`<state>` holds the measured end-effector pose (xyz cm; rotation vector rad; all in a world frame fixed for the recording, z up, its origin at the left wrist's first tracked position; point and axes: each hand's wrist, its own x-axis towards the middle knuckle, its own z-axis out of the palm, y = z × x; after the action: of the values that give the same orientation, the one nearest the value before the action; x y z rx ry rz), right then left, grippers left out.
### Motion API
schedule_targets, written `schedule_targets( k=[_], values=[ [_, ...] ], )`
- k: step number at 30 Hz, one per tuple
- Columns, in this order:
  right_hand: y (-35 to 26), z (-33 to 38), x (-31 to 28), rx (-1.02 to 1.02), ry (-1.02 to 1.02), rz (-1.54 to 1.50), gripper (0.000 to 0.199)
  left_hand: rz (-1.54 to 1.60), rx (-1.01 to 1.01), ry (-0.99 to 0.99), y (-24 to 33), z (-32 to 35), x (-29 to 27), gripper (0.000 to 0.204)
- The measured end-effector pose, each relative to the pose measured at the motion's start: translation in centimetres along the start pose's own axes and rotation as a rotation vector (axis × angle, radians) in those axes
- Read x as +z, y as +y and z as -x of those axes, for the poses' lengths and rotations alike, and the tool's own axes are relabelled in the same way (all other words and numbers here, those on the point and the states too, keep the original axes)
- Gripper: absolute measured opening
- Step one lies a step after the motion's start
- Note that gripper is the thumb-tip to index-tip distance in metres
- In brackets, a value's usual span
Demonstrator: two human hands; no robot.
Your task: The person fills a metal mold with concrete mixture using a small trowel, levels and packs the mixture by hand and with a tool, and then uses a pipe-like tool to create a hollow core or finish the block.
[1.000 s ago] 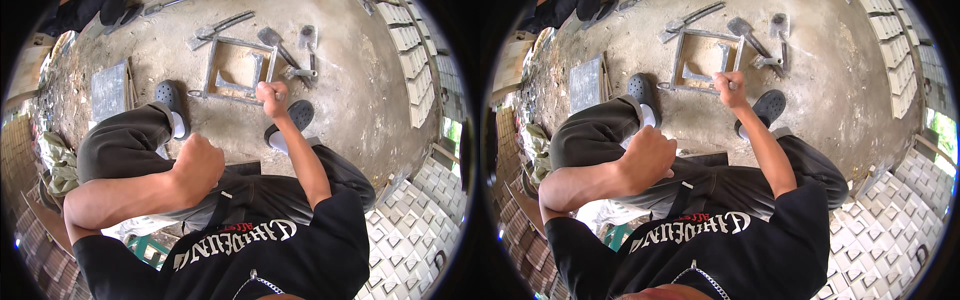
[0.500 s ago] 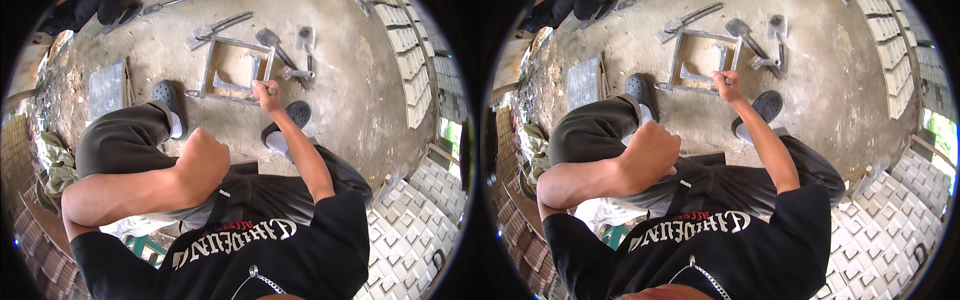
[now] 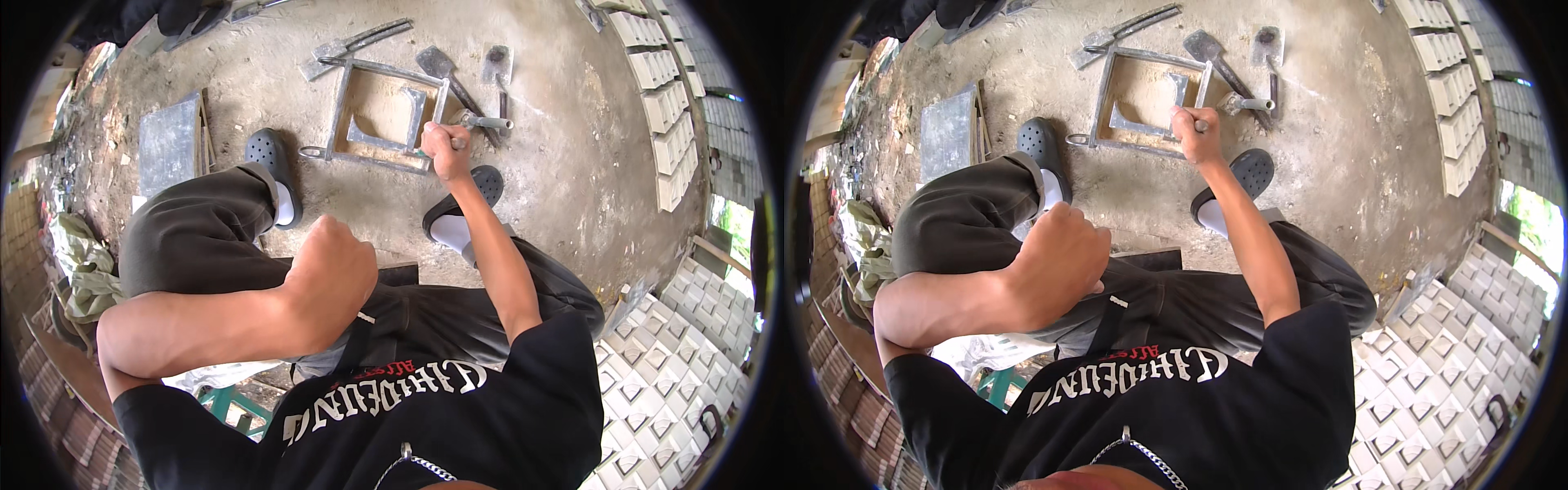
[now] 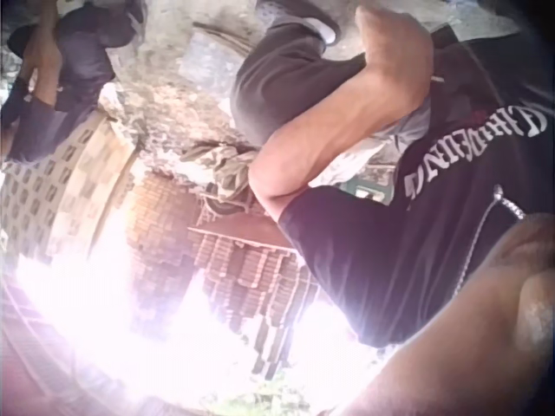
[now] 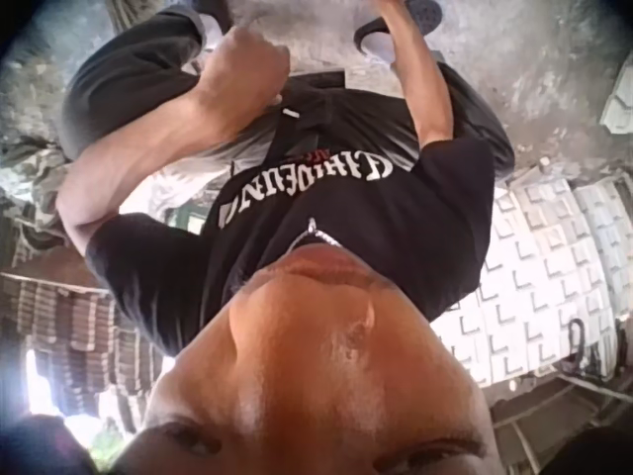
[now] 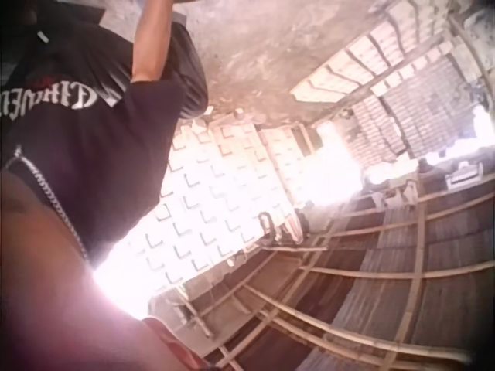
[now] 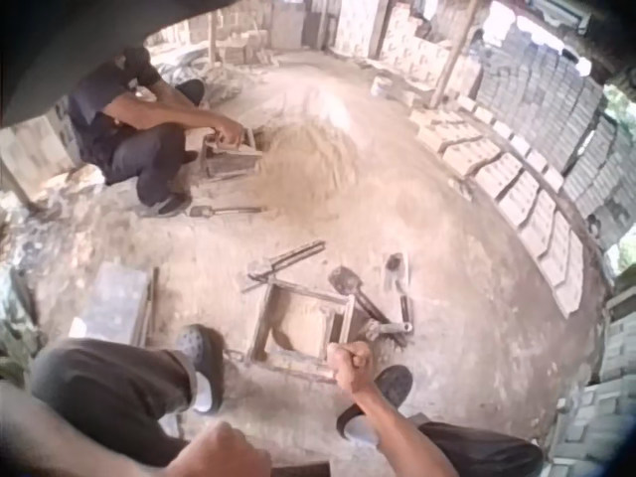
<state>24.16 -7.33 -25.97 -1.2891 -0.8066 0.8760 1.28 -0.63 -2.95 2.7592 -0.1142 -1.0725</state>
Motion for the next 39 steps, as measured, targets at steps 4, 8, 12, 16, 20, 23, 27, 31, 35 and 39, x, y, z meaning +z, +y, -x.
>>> schedule_targets(
  k=[4, 8, 12, 16, 20, 23, 27, 31, 35, 39],
  values=[
    [2.2, 0.7, 0.5, 0.007, 0.059, 0.057, 0.049, -0.011, 0.031, 0.004, -0.2, 0.0, -0.1, 0.038],
    [3.8, 0.3, 0.4, 0.020, 0.129, 0.010, 0.047, -0.039, 0.052, 0.030, -0.4, 0.1, -0.5, 0.036],
    [-1.2, -1.2, -1.5, 0.019, 0.370, -0.289, 0.047, -0.008, 0.037, -0.043, -0.2, 0.0, -0.9, 0.036],
    [-5.3, -2.2, -1.4, -0.072, 0.587, -0.351, 0.046, 0.024, 0.038, 0.009, -0.4, 0.8, -0.2, 0.037],
    [-4.1, -2.4, 0.8, -0.075, 0.832, -0.125, 0.041, -0.006, 0.043, 0.052, -0.1, 0.9, -0.1, 0.038],
    [1.7, -1.3, 0.7, -0.016, 0.853, 0.188, 0.043, -0.014, 0.034, 0.060, 0.1, 0.6, -0.2, 0.039],
    [1.9, -0.2, 0.6, 0.042, 0.542, 0.260, 0.049, -0.032, 0.023, 0.055, 0.1, 0.6, 0.0, 0.040],
    [-0.3, -1.4, 0.3, 0.009, 0.582, 0.087, 0.050, -0.009, -0.005, 0.085, 0.2, 1.1, 0.2, 0.040],
    [-4.0, -1.0, 1.9, -0.022, 0.636, -0.030, 0.048, -0.010, -0.025, 0.092, 0.5, 1.3, 0.9, 0.040],
    [3.9, 1.1, 0.9, -0.015, 0.718, 0.245, 0.051, -0.036, 0.050, 0.046, 0.3, 0.8, 0.0, 0.040]
  ],
)
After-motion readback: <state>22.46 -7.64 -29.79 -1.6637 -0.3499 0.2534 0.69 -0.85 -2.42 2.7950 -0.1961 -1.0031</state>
